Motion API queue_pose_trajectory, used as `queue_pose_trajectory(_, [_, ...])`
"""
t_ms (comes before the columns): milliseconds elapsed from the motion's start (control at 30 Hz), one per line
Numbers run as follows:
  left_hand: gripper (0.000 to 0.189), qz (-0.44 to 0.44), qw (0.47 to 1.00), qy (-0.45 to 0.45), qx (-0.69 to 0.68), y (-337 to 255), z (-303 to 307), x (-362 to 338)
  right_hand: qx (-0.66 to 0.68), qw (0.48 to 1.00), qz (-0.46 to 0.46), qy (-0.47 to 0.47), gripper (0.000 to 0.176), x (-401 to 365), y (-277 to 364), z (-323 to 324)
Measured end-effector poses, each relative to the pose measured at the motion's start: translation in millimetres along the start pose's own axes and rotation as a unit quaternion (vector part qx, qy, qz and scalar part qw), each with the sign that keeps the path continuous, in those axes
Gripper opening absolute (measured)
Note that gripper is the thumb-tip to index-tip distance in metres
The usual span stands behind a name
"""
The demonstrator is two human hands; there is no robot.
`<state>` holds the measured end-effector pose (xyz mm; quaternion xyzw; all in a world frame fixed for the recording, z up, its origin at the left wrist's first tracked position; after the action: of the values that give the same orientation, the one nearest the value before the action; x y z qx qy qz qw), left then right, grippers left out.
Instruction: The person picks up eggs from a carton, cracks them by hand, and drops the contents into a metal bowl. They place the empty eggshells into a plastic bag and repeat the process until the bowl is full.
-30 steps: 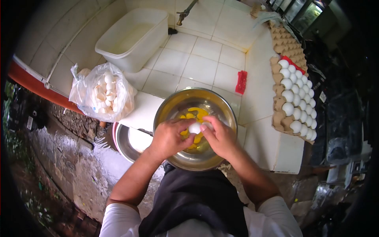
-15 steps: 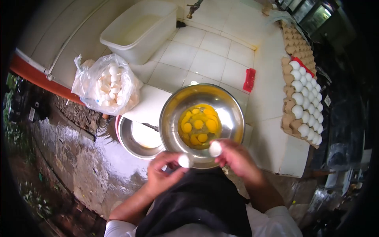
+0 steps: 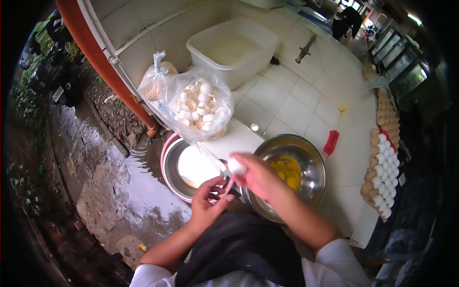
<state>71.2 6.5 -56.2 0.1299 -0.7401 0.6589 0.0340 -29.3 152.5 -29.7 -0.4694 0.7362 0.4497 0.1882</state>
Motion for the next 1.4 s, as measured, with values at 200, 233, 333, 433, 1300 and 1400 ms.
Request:
queue_pose_trajectory(200, [0.045,0.031,0.999,-0.004,-0.015,27,26,-3,-0.012,0.998,0.065,-0.019,0.095,50,75,-68])
queue_pose_trajectory(233, [0.045,0.036,0.999,0.010,-0.020,29,24,-4,-0.055,0.996,0.066,0.005,0.101,47,72,-69])
queue_pose_trajectory(333, [0.040,0.042,0.997,0.038,-0.046,34,13,-4,-0.189,0.972,0.120,-0.069,0.085,12,47,-38])
queue_pose_trajectory(433, [0.035,0.040,0.996,0.075,-0.035,29,-3,-1,-0.291,0.920,0.214,-0.153,0.069,-60,52,10])
queue_pose_trajectory(1300, [0.035,-0.033,0.897,0.441,0.008,-14,-174,-62,-0.539,0.498,0.289,-0.615,0.037,-390,16,226])
queue_pose_trajectory(1400, [0.038,0.024,0.880,0.474,0.032,-14,-164,-63,-0.247,0.580,0.474,-0.615,0.036,-391,-12,228])
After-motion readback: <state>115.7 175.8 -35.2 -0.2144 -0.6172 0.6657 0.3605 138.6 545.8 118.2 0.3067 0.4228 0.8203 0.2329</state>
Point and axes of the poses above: each hand's wrist, its own x-axis towards the middle knuckle, its own z-axis out of the back of the hand, y = z × x, the point moved 3 cm from there along x, towards the middle knuckle, and after that the axes turned 15 degrees about -z, right-handed, at the moved point
